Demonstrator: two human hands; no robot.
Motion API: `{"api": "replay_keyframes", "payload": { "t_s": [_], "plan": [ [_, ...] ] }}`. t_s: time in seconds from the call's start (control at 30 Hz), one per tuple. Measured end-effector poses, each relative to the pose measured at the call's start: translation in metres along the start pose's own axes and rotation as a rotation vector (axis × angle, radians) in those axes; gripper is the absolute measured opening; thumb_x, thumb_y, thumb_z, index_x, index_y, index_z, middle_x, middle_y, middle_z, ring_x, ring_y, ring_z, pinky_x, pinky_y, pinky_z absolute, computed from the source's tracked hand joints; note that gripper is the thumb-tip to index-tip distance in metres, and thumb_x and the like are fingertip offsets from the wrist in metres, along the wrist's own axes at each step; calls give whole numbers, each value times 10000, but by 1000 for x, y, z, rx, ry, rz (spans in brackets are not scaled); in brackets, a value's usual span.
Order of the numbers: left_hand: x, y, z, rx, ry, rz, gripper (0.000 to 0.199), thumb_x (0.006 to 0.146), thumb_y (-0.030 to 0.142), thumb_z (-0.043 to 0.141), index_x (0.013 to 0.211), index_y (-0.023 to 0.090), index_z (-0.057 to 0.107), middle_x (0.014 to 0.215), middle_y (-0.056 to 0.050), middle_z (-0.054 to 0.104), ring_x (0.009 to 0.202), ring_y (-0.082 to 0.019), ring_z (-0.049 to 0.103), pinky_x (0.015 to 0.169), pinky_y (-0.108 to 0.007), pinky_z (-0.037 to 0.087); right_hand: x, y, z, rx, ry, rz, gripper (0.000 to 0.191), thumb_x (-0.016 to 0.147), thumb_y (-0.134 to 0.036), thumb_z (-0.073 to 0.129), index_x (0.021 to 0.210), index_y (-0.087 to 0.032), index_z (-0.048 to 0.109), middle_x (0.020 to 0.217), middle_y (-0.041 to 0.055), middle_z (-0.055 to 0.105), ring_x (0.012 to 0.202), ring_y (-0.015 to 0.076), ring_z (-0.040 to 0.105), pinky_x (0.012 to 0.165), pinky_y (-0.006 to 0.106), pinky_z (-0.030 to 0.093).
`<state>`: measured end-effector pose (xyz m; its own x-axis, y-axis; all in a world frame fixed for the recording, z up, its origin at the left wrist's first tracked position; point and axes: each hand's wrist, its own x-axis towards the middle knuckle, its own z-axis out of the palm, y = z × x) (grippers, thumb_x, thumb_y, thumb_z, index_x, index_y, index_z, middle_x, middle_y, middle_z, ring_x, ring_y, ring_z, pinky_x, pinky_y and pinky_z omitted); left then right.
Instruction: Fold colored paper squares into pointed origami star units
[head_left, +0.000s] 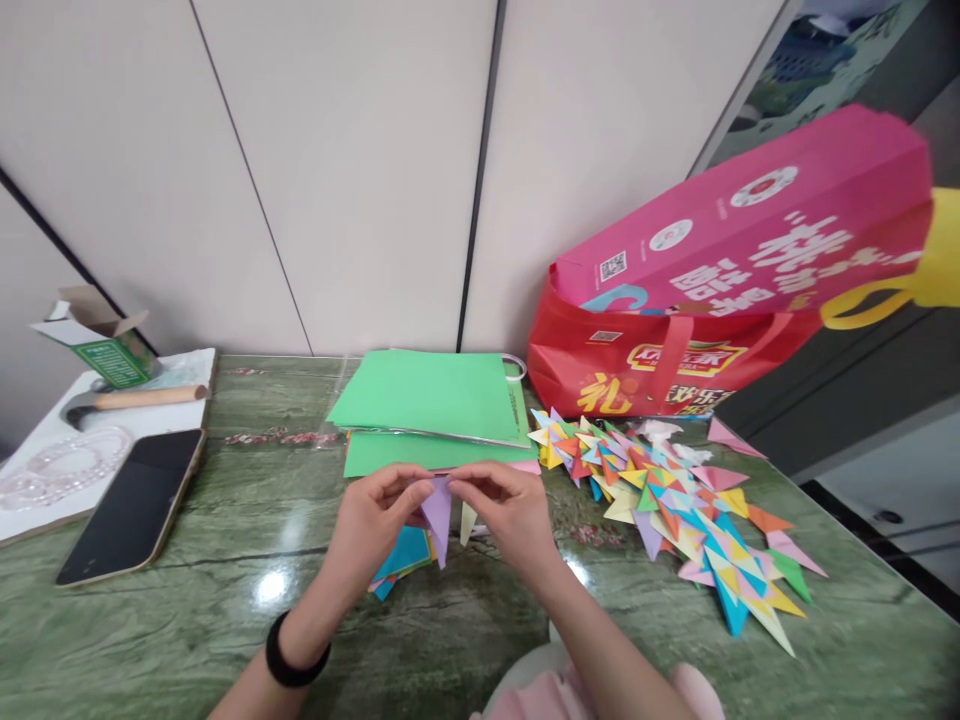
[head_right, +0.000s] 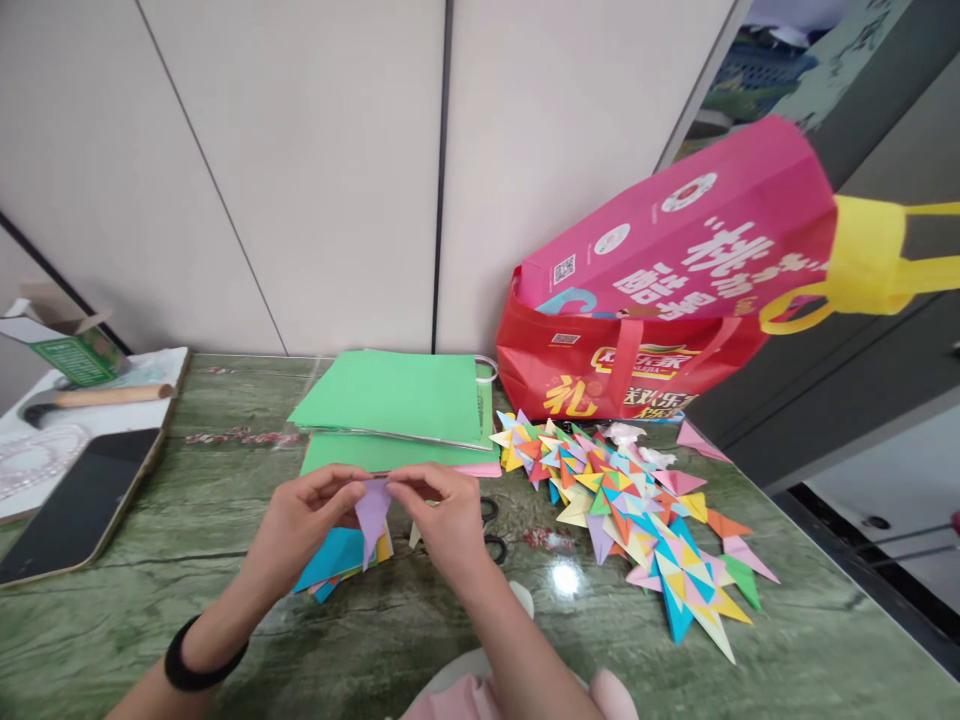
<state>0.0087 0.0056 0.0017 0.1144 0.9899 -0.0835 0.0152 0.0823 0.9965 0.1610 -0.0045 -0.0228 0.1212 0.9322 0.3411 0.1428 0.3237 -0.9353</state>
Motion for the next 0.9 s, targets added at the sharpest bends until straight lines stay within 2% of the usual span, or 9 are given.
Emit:
{"api": "replay_keyframes", "payload": {
  "t_s": [0.17, 0.37, 0.5, 0.73, 0.9],
  "plan": [
    [3, -2, -6, -13, -51, -6, 201, 623, 318, 699, 739, 154, 715, 647, -7, 691, 549, -133, 609, 516, -231, 550, 0, 0, 1, 69, -19, 67, 74, 690, -209, 671, 744, -196, 721, 715, 27, 715, 651, 171, 641, 636, 278, 511],
    [4, -3, -7, 8, -52, -5, 227, 641, 328, 696, 791, 157, 706, 664, -12, 686, 549, -142, 615, 515, -252, 555, 0, -1, 2, 146, -33, 126, 56, 675, -202, 675, 716, -188, 711, 696, 26, 707, 652, 169, 634, 637, 282, 503],
    [4, -5, -8, 7, -64, 2, 218, 657, 350, 680, 719, 141, 697, 645, -17, 674, 554, -142, 613, 522, -240, 547, 0, -1, 2, 196, -60, 184, 54, 664, -208, 682, 703, -172, 692, 695, 34, 700, 649, 166, 629, 642, 288, 501],
    [4, -7, -7, 40, 10, 51, 212, 640, 353, 688, 689, 148, 699, 627, -11, 678, 547, -130, 601, 511, -207, 527, 0, 0, 3, 264, -95, 214, 180, 624, -225, 717, 785, -179, 650, 753, 29, 688, 704, 171, 637, 679, 299, 515],
    [2, -1, -3, 87, 0, 73, 167, 620, 306, 695, 702, 161, 703, 670, -23, 707, 586, -150, 623, 545, -219, 528, 2, 2, 1, 229, -80, 217, 134, 645, -260, 703, 731, -168, 657, 708, 36, 681, 670, 170, 627, 671, 310, 515]
  ]
}}
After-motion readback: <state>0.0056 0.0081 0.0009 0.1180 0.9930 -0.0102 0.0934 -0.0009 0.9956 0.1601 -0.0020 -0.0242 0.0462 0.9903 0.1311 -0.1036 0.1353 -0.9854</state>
